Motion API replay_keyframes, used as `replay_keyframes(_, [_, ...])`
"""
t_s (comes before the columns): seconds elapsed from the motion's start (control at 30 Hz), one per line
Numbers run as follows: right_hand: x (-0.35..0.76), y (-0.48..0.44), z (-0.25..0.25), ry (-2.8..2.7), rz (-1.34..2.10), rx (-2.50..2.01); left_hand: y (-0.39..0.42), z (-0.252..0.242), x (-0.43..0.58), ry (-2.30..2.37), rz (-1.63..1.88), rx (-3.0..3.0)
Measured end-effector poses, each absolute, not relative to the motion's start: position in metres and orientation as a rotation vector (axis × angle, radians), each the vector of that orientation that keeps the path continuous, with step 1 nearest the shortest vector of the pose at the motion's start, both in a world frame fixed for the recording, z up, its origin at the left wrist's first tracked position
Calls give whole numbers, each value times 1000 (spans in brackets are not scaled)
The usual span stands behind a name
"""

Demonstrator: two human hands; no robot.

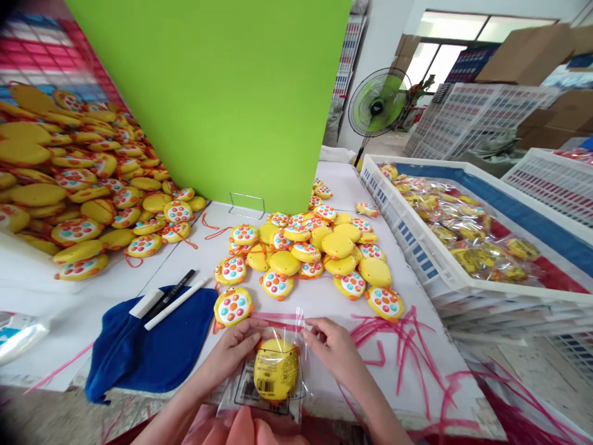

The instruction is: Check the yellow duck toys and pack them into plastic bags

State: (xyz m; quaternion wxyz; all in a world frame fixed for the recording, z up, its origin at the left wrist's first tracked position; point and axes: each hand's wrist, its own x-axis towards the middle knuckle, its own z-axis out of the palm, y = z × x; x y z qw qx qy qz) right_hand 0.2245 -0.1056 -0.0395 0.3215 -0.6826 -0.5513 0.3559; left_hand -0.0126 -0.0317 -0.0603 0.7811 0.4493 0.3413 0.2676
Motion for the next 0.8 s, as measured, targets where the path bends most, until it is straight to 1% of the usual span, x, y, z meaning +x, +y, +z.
replay_keyframes(0.1, [216, -95, -44, -1383, 1180, -1675, -31, -58, -13, 716, 570, 970])
replay_keyframes(0.3, [233, -102, -49, -1145, 1291, -1596, -30, -67, -17, 735, 551, 946])
replay_keyframes(0.43, [241, -111, -51, -1107, 1297, -1542, -31, -62, -18, 745, 515, 967])
replay_keyframes(0.6, [238, -111, -49, -1100, 1233, -1560, -31, -51, -19, 740, 567, 932])
replay_keyframes(0.73, [236, -110, -42, -996, 1277, -1565, -31, -50, -20, 708, 614, 937])
replay_keyframes(0.8, [233, -111, -40, -1056, 1314, -1601, -32, -51, -18, 763, 615, 967])
